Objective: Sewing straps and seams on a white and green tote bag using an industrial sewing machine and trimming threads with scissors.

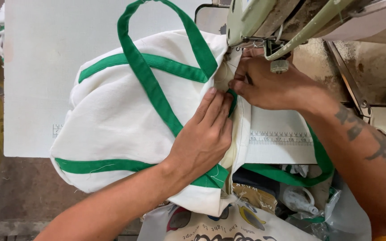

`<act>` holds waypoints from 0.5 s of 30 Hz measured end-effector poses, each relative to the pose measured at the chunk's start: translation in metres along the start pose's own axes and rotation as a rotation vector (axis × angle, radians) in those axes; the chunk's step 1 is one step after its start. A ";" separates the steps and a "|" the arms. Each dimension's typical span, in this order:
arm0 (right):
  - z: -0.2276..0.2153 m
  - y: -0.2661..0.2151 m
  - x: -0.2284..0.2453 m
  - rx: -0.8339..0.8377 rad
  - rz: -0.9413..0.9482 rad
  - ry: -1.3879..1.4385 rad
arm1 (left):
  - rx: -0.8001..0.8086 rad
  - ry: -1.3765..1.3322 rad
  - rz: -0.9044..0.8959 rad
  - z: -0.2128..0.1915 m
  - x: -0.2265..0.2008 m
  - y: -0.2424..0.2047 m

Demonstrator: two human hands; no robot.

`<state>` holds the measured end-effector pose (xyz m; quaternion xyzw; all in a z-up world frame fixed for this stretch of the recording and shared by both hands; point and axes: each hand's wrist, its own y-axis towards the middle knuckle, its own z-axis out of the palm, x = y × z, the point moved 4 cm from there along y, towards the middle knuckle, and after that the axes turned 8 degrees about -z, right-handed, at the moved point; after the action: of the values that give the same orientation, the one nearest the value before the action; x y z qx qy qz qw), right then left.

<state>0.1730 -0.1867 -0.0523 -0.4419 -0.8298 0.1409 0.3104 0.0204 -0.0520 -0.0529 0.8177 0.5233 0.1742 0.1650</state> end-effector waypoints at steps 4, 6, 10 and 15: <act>-0.002 -0.004 0.009 -0.006 0.164 0.053 | -0.013 -0.060 0.020 0.000 0.008 0.003; -0.004 -0.007 0.013 0.024 0.237 0.113 | -0.031 -0.179 0.020 -0.001 0.013 0.002; 0.012 0.000 -0.019 0.176 0.292 0.150 | -0.047 -0.350 0.021 -0.001 0.014 0.000; 0.006 -0.005 0.007 -0.094 0.082 0.044 | -0.042 -0.131 0.025 -0.005 0.003 0.001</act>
<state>0.1628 -0.1839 -0.0517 -0.4927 -0.8097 0.1045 0.3013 0.0206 -0.0490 -0.0475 0.8300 0.4975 0.1332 0.2140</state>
